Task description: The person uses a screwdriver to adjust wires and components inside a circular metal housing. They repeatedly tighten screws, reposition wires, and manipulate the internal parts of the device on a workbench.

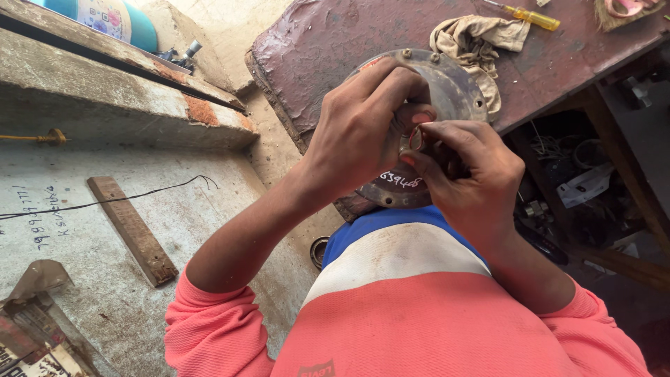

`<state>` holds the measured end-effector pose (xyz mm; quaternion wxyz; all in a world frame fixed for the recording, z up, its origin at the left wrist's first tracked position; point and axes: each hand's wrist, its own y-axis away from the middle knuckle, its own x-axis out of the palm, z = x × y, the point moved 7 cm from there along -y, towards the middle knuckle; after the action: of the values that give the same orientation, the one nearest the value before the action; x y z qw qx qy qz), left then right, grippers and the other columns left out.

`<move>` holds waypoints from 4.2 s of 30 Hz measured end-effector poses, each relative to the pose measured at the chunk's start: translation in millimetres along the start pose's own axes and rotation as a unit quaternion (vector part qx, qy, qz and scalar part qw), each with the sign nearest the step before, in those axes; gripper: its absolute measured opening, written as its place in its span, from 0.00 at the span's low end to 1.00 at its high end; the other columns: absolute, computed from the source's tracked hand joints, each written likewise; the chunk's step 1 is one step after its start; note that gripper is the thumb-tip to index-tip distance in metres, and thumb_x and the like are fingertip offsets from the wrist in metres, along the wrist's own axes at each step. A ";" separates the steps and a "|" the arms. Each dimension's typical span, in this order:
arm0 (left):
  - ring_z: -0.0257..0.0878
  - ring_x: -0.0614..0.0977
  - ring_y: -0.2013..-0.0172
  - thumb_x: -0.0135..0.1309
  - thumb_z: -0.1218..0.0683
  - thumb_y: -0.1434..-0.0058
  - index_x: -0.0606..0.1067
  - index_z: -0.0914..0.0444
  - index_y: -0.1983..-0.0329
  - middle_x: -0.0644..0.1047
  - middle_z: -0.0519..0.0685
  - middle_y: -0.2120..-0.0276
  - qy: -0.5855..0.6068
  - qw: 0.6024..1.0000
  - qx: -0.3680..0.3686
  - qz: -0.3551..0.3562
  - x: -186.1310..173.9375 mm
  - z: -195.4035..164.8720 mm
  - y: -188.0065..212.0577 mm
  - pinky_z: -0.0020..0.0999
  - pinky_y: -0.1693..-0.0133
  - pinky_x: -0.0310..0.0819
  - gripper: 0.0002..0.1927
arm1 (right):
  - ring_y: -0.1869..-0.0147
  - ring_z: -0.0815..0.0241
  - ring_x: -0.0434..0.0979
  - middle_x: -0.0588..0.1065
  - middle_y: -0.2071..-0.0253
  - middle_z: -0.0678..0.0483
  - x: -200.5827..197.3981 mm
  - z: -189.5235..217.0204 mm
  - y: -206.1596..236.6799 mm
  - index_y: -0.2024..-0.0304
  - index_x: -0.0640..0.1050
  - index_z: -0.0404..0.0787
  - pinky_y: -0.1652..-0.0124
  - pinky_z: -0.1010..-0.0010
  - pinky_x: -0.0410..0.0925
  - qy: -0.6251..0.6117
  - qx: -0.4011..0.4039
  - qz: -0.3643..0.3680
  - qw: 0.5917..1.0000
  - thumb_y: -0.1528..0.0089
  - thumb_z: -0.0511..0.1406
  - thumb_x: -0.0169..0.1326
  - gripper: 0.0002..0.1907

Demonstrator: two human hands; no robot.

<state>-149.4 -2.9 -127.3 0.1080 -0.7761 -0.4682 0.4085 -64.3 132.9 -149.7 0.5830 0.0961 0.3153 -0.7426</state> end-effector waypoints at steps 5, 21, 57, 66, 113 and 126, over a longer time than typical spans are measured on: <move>0.49 0.81 0.59 0.63 0.60 0.34 0.73 0.63 0.53 0.75 0.51 0.58 0.009 1.000 -0.006 0.004 1.6 2.4 -0.8 0.40 0.58 0.77 0.11 | 0.62 0.70 0.78 0.79 0.53 0.53 -1.0 -4.8 2.4 0.50 0.80 0.36 0.64 0.81 0.69 -0.042 -0.025 -0.017 0.999 0.37 0.27 0.71 0.16; 0.49 0.82 0.59 0.62 0.62 0.34 0.73 0.63 0.52 0.75 0.52 0.57 0.040 0.999 -0.011 -0.001 3.8 7.4 1.9 0.39 0.58 0.78 0.11 | 0.53 0.71 0.79 0.79 0.56 0.53 2.6 -26.4 -2.5 0.51 0.79 0.33 0.53 0.79 0.74 -0.163 0.093 0.044 0.981 0.33 0.24 0.62 0.08; 0.44 0.79 0.56 0.61 0.55 0.29 0.72 0.63 0.49 0.72 0.52 0.51 -0.031 0.991 0.001 -0.134 -0.3 -13.2 33.1 0.41 0.55 0.78 0.12 | 0.60 0.72 0.74 0.76 0.58 0.57 -5.8 -13.1 -13.8 0.50 0.80 0.36 0.62 0.82 0.68 -0.106 0.058 0.093 0.988 0.33 0.29 0.62 0.09; 0.44 0.74 0.51 0.65 0.50 0.33 0.78 0.59 0.40 0.74 0.49 0.52 -0.172 0.984 0.026 -0.042 35.7 -23.5 58.5 0.44 0.47 0.68 0.20 | 0.63 0.73 0.78 0.81 0.61 0.52 -35.8 -29.9 -4.1 0.51 0.81 0.31 0.64 0.84 0.71 -0.092 0.046 0.096 0.990 0.30 0.28 0.61 0.06; 0.44 0.83 0.59 0.63 0.59 0.32 0.75 0.62 0.55 0.77 0.49 0.59 -0.018 0.999 -0.026 -0.043 -3.7 -11.1 8.9 0.37 0.56 0.79 0.08 | 0.70 0.68 0.75 0.80 0.63 0.51 -9.7 -8.1 -5.2 0.58 0.82 0.33 0.70 0.79 0.66 -0.017 0.039 0.035 0.998 0.38 0.26 0.64 0.06; 0.42 0.83 0.64 0.61 0.65 0.32 0.72 0.66 0.55 0.76 0.50 0.62 0.020 0.996 -0.060 -0.062 2.7 -7.9 9.5 0.33 0.61 0.79 0.09 | 0.65 0.62 0.82 0.78 0.60 0.50 -9.6 -6.5 -3.5 0.56 0.82 0.36 0.65 0.76 0.74 0.039 -0.051 0.005 0.998 0.33 0.29 0.63 0.04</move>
<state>-136.9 -4.1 -128.8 0.0959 -0.7589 -0.5364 0.3565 -66.0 144.8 -148.6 0.5782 0.0966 0.3748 -0.7183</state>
